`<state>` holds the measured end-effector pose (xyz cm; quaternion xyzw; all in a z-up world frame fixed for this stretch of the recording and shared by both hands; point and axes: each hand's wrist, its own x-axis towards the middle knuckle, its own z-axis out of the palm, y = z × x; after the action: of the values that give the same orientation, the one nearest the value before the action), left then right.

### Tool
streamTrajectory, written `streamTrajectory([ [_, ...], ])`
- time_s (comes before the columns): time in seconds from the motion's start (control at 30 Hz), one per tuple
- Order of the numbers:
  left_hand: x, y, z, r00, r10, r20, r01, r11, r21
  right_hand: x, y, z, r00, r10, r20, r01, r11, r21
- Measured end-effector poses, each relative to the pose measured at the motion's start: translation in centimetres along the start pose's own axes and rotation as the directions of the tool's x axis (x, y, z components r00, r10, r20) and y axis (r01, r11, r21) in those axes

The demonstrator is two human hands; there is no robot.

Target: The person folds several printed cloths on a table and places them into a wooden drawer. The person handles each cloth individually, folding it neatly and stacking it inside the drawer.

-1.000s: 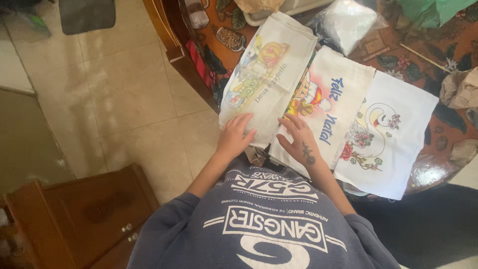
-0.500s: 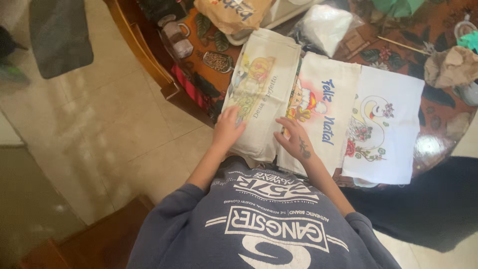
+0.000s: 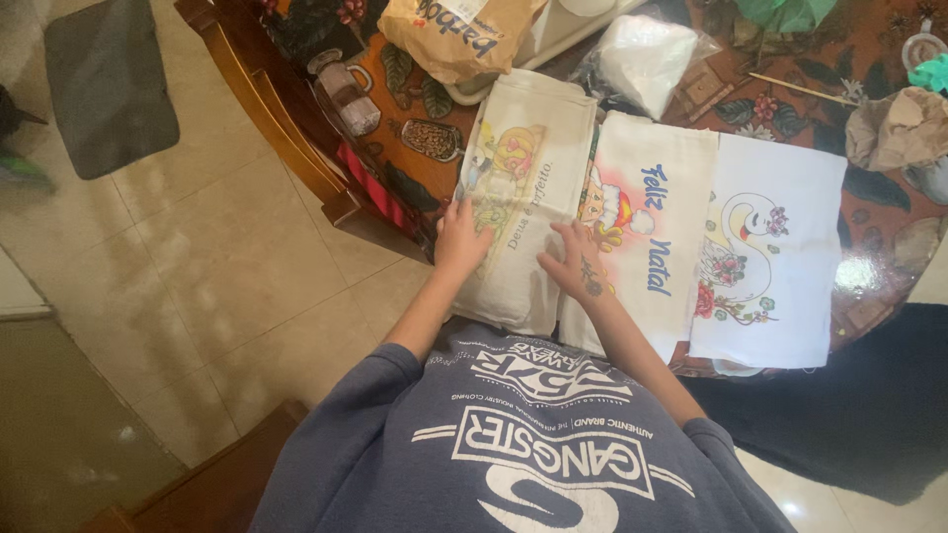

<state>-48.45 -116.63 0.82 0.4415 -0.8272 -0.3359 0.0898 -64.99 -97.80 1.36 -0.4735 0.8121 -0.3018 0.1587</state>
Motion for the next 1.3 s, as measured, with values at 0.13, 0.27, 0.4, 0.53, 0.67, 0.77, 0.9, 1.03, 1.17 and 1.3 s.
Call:
streamTrajectory([
  [0.13, 0.4, 0.5, -0.8, 0.996, -0.077, 0.035, 0.078, 0.996, -0.03, 0.7, 0.5, 0.3, 0.999, 0.03, -0.033, -0.027, 0.997, 0.075],
  [0.27, 1.3, 0.4, -1.2, 0.993, -0.117, -0.023, 0.116, 0.992, -0.045, 1.2, 0.4, 0.1, 0.964, 0.26, 0.059, -0.267, 0.934, 0.237],
  [0.4, 2.8, -1.4, 0.1, 0.991, -0.13, -0.028, 0.124, 0.981, -0.15, 1.7, 0.5, 0.2, 0.955, 0.296, 0.028, -0.289, 0.906, 0.31],
  [0.53, 3.8, -3.6, 1.5, 0.986, -0.153, 0.072, 0.169, 0.92, -0.354, 2.0, 1.2, 0.6, 0.967, 0.256, 0.003, -0.246, 0.928, 0.281],
  [0.67, 3.9, -3.7, 1.3, 0.959, -0.093, 0.269, 0.255, 0.703, -0.664, 1.9, 1.3, 1.1, 0.939, 0.339, 0.063, -0.334, 0.851, 0.406],
  [0.77, 3.2, -2.5, -0.4, 0.92, -0.087, 0.382, 0.37, 0.514, -0.774, 2.0, 0.8, 0.9, 0.924, 0.371, 0.092, -0.344, 0.703, 0.623],
  [0.9, 2.5, -0.3, -3.0, 0.936, -0.013, 0.351, 0.328, 0.385, -0.863, 2.7, -0.5, -0.8, 0.872, 0.437, 0.219, -0.368, 0.291, 0.883],
  [1.03, 2.1, 0.9, -5.0, 0.941, 0.108, 0.321, 0.282, 0.275, -0.919, 3.3, -1.8, -3.6, 0.853, 0.283, 0.438, -0.445, -0.042, 0.894],
  [1.17, 2.0, 1.5, -5.7, 0.942, 0.147, 0.302, 0.259, 0.257, -0.931, 3.7, -2.4, -4.8, 0.801, 0.307, 0.513, -0.545, 0.022, 0.838],
  [1.3, 1.9, 1.7, -5.9, 0.932, 0.16, 0.325, 0.284, 0.232, -0.93, 4.0, -2.0, -4.8, 0.787, 0.371, 0.494, -0.547, 0.046, 0.836],
])
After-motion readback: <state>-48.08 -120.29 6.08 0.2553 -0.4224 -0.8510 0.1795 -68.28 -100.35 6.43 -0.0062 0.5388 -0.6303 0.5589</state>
